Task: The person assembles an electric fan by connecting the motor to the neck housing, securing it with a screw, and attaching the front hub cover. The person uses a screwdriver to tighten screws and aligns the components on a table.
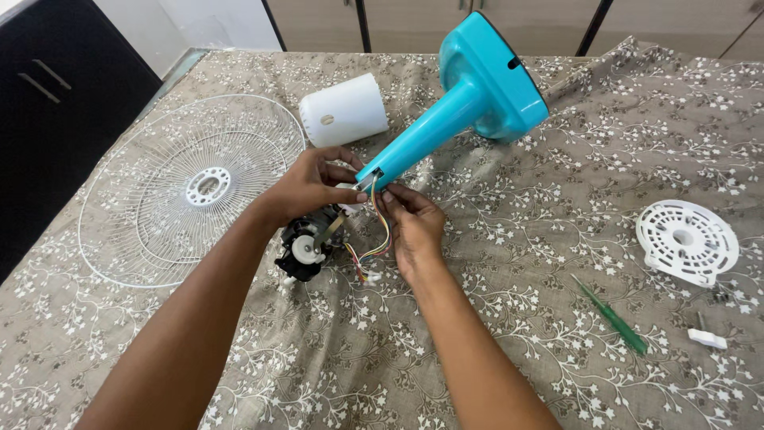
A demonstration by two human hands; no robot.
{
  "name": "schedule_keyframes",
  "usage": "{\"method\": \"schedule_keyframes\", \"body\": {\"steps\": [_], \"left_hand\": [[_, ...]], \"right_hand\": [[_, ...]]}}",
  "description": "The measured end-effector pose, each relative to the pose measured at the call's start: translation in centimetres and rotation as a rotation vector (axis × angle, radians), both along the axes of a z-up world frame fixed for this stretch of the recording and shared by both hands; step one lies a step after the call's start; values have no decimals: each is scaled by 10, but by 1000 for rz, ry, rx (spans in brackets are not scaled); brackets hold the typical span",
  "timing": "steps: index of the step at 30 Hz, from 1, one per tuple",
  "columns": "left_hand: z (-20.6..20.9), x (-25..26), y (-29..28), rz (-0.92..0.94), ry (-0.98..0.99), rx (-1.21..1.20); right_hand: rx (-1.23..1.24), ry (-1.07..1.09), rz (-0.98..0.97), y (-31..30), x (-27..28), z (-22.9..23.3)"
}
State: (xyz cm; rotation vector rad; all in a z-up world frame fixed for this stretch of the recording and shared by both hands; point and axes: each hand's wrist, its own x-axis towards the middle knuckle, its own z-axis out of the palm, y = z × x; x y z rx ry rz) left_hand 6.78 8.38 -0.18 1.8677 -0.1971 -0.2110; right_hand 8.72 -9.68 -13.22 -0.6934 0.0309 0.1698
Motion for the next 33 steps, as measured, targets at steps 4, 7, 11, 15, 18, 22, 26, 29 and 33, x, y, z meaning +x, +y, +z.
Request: {"method": "schedule_keyframes", "body": {"steps": [4,7,11,15,18,22,26,29,33], "left_hand": [[0,-1,0,37,15,16],[0,-1,-1,8,-6,5],[3,-3,-1,51,-2,63],[1,-5,-1,47,-12,27],[1,-2,-2,31,-14,21],[1,-4,-2,45,-39,63],[1,-6,-2,18,-42,31],[-1,-7,-4,21,-57,49],[-1,-10,-3,13,-74,26]], "right_hand": [[-10,-40,-11,4,-1,2],[-45,-16,-31,4,-3,7],[-101,64,-40,4,-7,19],[-114,50,-28,2,-12,24],[-78,12,-16,0,-13,24],[-108,-26,-21,2,-13,21],[-196,-76,-33,3,-12,18],[-315,-134,-20,1,-12,18],[-492,-358,-12,2,-21,24]]}}
